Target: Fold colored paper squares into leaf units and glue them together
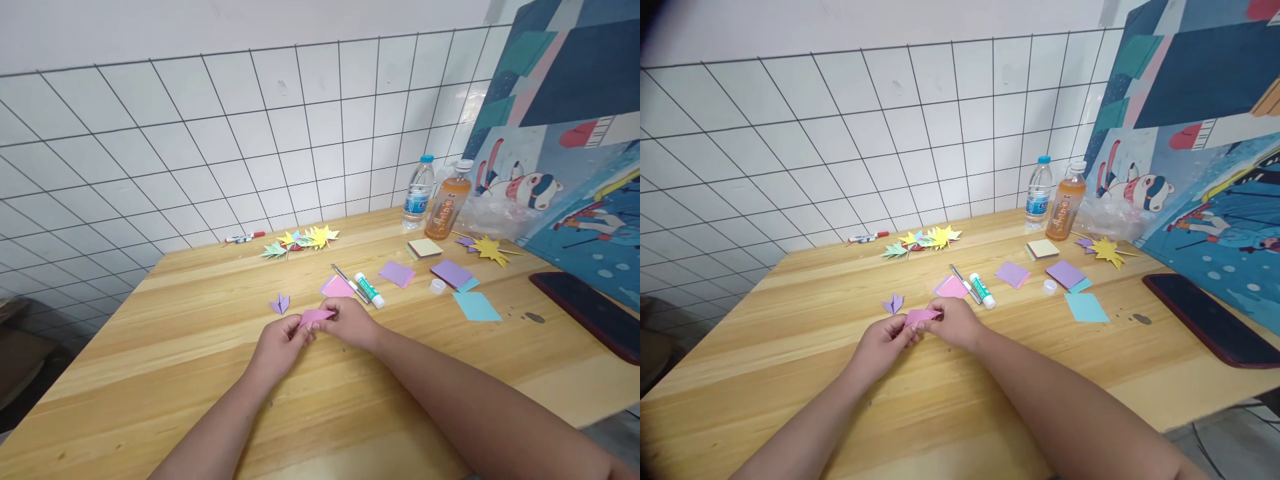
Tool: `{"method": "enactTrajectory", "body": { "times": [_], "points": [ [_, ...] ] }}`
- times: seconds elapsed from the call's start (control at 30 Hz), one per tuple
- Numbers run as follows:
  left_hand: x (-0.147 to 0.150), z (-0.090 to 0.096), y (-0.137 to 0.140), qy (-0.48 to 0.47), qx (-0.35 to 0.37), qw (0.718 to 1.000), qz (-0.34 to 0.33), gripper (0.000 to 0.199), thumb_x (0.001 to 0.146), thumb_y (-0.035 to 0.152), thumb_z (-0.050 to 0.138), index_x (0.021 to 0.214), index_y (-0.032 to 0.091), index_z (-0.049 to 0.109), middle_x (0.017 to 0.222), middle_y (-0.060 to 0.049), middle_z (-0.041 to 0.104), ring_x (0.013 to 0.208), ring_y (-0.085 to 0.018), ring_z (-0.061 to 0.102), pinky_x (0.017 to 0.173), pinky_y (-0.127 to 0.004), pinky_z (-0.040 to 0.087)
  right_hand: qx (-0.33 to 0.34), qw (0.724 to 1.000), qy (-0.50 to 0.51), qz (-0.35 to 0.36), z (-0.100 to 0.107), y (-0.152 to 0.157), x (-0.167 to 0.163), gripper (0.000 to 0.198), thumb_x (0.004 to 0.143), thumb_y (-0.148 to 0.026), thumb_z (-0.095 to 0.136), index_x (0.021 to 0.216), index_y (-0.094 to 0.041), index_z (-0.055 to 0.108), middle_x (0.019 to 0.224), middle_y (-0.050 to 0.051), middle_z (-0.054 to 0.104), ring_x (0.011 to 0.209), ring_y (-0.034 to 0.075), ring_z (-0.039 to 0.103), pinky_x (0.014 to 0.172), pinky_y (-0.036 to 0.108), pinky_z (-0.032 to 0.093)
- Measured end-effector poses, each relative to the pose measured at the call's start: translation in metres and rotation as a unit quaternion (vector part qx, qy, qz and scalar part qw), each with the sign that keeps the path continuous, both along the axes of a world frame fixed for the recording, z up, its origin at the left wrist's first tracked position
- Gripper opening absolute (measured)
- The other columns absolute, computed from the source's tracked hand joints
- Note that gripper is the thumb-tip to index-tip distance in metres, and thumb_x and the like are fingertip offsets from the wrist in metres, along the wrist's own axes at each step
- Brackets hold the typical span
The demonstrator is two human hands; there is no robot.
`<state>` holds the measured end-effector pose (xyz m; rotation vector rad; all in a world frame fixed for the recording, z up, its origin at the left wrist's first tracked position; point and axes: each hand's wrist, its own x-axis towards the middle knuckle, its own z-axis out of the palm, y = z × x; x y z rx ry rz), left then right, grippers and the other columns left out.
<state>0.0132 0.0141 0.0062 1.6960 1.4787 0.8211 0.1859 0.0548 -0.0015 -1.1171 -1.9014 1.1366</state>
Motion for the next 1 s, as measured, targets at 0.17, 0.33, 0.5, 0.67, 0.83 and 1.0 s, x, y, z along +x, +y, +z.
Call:
{"method": "enactTrajectory", "body": {
  "times": [0.17,0.33,0.5,0.67,0.83,1.0],
  "points": [
    [-0.0008,0.0020,-0.0005,0.027,0.014,0.999,0.008,0.032,0.076,0.046,0.054,0.069,0.018,0.066,0.059,0.000,0.060,0.057,-0.015,0.052,0.056,-0.024,0.038,-0.002,1.000,-0.014,-0.006,0.0008,0.0002,0.0005,0.020,0.069,-0.035,0.066,0.064,-0.017,0.059,0.057,-0.003,0.055,0.055,0.010,0.046,0.050,0.020,0.033],
    [-0.0042,0.0056,0.0004,0.056,0.030,0.998,0.010,0.029,0.078,0.041,0.051,0.065,0.018,0.063,0.054,0.003,0.052,0.053,-0.013,0.045,0.051,-0.022,0.030,-0.031,0.999,0.017,-0.015,0.0034,0.0007,-0.0006,0.011,0.070,-0.028,0.066,0.069,-0.017,0.062,0.063,-0.002,0.060,0.057,0.011,0.051,0.053,0.021,0.036],
    [-0.0075,0.0077,0.0021,0.051,0.011,0.998,0.031,0.029,0.076,0.043,0.052,0.063,0.018,0.060,0.054,0.003,0.050,0.053,-0.013,0.043,0.050,-0.022,0.028,-0.043,0.997,0.045,-0.039,0.0051,0.0024,0.0002,0.012,0.070,-0.028,0.066,0.068,-0.017,0.062,0.061,-0.002,0.060,0.056,0.010,0.052,0.053,0.021,0.039],
    [-0.0078,0.0086,0.0028,0.050,0.011,0.998,0.035,0.030,0.076,0.043,0.051,0.062,0.018,0.060,0.053,0.003,0.050,0.053,-0.014,0.043,0.051,-0.022,0.029,-0.093,0.991,0.071,-0.059,0.0061,0.0046,0.0018,0.014,0.070,-0.030,0.066,0.069,-0.017,0.059,0.057,-0.003,0.056,0.051,0.010,0.052,0.050,0.021,0.041],
    [-0.0079,0.0062,0.0039,0.026,0.007,0.998,0.054,0.030,0.075,0.045,0.053,0.061,0.018,0.060,0.051,0.004,0.049,0.050,-0.013,0.042,0.050,-0.021,0.028,-0.129,0.982,0.116,-0.081,0.0058,0.0067,0.0034,0.021,0.065,-0.033,0.070,0.065,-0.017,0.056,0.055,-0.003,0.054,0.052,0.011,0.053,0.052,0.024,0.046],
    [-0.0099,0.0031,0.0062,0.001,-0.004,0.998,0.062,0.032,0.075,0.048,0.055,0.073,0.018,0.067,0.056,0.001,0.058,0.052,-0.014,0.048,0.052,-0.022,0.034,-0.133,0.976,0.144,-0.095,0.0089,0.0078,0.0057,0.022,0.065,-0.032,0.069,0.063,-0.017,0.054,0.055,-0.004,0.050,0.052,0.010,0.051,0.052,0.024,0.049]
  ]
}}
